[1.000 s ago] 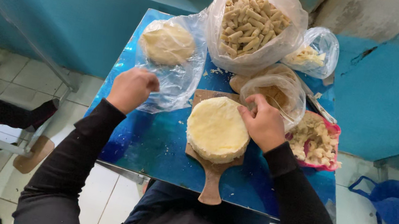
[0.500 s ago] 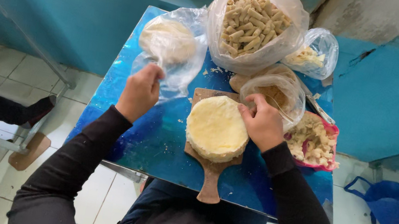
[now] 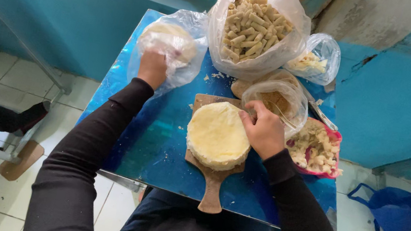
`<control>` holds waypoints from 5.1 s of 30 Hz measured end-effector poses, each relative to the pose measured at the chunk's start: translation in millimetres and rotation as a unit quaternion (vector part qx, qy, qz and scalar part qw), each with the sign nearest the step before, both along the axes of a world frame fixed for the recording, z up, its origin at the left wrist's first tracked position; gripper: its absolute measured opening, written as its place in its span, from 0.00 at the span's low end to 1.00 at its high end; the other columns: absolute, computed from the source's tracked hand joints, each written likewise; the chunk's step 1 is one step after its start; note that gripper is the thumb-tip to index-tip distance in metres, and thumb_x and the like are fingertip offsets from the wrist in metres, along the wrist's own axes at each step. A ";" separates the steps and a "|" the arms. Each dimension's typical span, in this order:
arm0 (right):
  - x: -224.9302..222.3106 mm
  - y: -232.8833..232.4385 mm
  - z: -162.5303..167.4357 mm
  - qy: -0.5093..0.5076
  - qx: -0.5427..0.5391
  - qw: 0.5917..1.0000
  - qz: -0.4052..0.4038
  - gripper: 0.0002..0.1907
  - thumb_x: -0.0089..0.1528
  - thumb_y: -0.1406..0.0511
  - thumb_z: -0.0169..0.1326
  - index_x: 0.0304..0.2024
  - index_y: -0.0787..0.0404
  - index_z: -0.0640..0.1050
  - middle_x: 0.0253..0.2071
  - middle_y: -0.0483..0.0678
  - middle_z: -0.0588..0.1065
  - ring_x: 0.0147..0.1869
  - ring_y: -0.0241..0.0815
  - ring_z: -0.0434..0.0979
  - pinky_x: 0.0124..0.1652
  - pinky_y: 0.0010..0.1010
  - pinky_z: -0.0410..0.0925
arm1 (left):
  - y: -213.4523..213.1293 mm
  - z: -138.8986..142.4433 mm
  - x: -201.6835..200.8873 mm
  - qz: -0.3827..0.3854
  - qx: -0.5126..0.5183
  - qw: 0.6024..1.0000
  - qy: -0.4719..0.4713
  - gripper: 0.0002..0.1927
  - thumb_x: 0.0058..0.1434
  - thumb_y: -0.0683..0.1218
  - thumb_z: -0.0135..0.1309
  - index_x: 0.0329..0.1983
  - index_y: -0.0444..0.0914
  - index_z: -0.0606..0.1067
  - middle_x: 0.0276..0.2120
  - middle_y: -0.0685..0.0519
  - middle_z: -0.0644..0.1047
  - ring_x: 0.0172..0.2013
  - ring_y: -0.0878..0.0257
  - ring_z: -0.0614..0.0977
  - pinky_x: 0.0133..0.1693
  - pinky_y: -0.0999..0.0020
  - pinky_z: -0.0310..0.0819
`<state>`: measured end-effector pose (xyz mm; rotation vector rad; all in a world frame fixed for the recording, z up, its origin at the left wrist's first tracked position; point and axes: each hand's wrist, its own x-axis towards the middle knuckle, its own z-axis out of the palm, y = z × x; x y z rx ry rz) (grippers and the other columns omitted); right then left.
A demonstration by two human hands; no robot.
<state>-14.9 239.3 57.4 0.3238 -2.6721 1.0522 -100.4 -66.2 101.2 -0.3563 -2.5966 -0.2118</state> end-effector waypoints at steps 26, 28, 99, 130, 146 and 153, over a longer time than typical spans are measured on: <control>2.3 1.1 10.4 0.026 -0.054 0.998 0.010 0.10 0.63 0.60 0.60 0.42 0.58 0.80 0.27 0.51 0.79 0.29 0.45 0.80 0.32 0.35 0.70 | -27.0 30.8 1.4 -0.148 0.425 0.889 0.088 0.21 0.79 0.48 0.36 0.65 0.31 0.69 0.58 0.42 0.75 0.58 0.50 0.77 0.61 0.59 0.70; 2.2 -2.4 13.4 0.037 -0.096 0.994 0.031 0.10 0.64 0.61 0.60 0.42 0.60 0.80 0.27 0.48 0.79 0.28 0.41 0.79 0.32 0.31 0.71 | -37.1 22.1 12.7 -0.169 0.614 0.771 0.010 0.21 0.78 0.49 0.34 0.65 0.32 0.69 0.58 0.44 0.75 0.57 0.53 0.78 0.60 0.60 0.71; -2.9 -68.4 59.2 -0.006 0.150 0.986 0.066 0.15 0.62 0.53 0.59 0.42 0.57 0.80 0.32 0.54 0.81 0.39 0.57 0.82 0.38 0.46 0.72 | -69.8 -19.3 80.8 -0.233 0.251 0.935 -0.088 0.44 0.55 0.53 0.67 0.70 0.31 0.63 0.64 0.32 0.68 0.62 0.37 0.70 0.57 0.52 0.67; -62.7 -154.6 6.2 0.142 0.142 0.931 0.303 0.03 0.62 0.64 0.57 0.34 0.55 0.78 0.34 0.48 0.77 0.43 0.52 0.76 0.44 0.43 0.68 | -86.3 -14.5 88.4 -0.057 0.037 0.996 0.053 0.19 0.55 0.56 0.60 0.43 0.39 0.80 0.52 0.43 0.78 0.55 0.46 0.76 0.49 0.47 0.70; -43.6 -124.7 44.3 0.004 -0.176 0.940 0.292 0.03 0.72 0.68 0.50 0.45 0.62 0.70 0.35 0.43 0.71 0.41 0.33 0.69 0.44 0.26 0.67 | -88.1 21.8 83.4 -0.266 0.328 0.867 -0.264 0.11 0.66 0.45 0.59 0.38 0.31 0.75 0.26 0.50 0.79 0.29 0.69 0.75 0.34 0.71 0.74; -25.3 -113.9 58.4 0.012 -0.283 0.925 0.252 0.02 0.75 0.69 0.48 0.46 0.60 0.71 0.36 0.38 0.67 0.39 0.27 0.65 0.41 0.21 0.63 | -62.9 34.6 92.9 -0.338 0.485 0.725 -0.354 0.10 0.71 0.45 0.53 0.46 0.32 0.77 0.36 0.61 0.80 0.38 0.76 0.77 0.41 0.78 0.73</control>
